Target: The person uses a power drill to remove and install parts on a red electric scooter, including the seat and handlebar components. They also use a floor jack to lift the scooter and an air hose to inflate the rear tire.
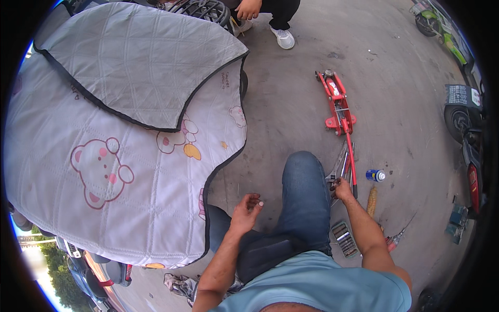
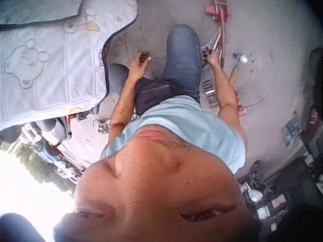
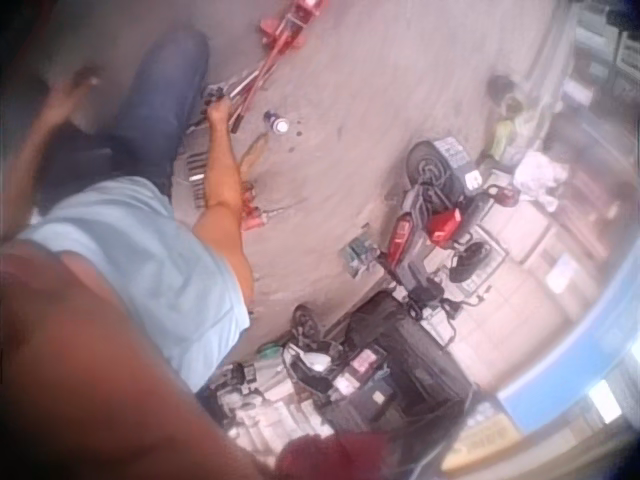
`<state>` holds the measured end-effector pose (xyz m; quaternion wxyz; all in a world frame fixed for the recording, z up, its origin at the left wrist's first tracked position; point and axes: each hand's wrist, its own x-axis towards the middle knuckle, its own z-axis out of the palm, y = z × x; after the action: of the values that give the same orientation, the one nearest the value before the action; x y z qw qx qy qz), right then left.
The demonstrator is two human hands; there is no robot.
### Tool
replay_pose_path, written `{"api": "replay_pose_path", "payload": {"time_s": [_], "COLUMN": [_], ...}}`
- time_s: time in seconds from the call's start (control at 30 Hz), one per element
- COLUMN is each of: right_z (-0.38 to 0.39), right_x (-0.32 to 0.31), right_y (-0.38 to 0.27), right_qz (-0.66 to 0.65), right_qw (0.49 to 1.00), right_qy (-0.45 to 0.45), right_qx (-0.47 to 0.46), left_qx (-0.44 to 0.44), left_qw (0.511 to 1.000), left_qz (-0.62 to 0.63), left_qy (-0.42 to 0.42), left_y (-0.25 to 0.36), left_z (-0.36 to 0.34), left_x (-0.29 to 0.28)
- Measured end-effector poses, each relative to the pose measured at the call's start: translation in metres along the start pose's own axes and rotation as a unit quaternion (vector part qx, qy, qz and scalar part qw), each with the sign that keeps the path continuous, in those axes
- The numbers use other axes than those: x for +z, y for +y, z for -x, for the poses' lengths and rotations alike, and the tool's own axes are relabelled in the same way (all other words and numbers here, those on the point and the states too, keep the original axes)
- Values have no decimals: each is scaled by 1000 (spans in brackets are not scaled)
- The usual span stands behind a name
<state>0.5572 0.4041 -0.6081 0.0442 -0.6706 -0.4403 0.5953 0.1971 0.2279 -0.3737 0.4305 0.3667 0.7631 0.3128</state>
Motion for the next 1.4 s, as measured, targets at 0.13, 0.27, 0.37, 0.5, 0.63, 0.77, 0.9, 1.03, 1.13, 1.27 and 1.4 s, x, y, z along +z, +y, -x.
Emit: {"api": "replay_pose_path", "payload": {"time_s": [0.13,0.27,0.37,0.5,0.63,0.77,0.9,1.03,1.13,1.27,1.4], "right_z": [-29,-48,-62,-77,-94,-112,-109,-63,-149,-106,-126], "right_x": [2,-2,-8,-7,23,51,99,129,118,101,63], "right_y": [0,-5,-9,-30,-62,-109,-158,-198,-153,-152,-132], "right_qz": [96,150,190,245,321,396,414,429,462,487,490], "right_qw": [991,982,976,959,923,880,859,850,833,825,842], "right_qy": [-93,-109,-107,-143,-210,-259,-284,-246,-159,-121,-25], "right_qx": [22,28,22,30,-13,-32,-99,-183,-258,-259,-225], "left_qx": [-11,-11,-6,-20,108,-61,-42,-94,-86,-106,-100], "left_qw": [999,996,992,978,906,955,936,934,944,946,958], "left_qz": [11,18,11,27,-291,-44,-16,-2,-10,-36,-52], "left_qy": [43,84,122,204,289,288,349,344,319,305,265], "left_y": [7,6,8,4,-63,9,20,21,11,2,7], "left_z": [3,19,33,62,96,129,161,184,170,171,155], "left_x": [0,-7,-16,-32,-54,-72,-74,-79,-79,-83,-84]}}
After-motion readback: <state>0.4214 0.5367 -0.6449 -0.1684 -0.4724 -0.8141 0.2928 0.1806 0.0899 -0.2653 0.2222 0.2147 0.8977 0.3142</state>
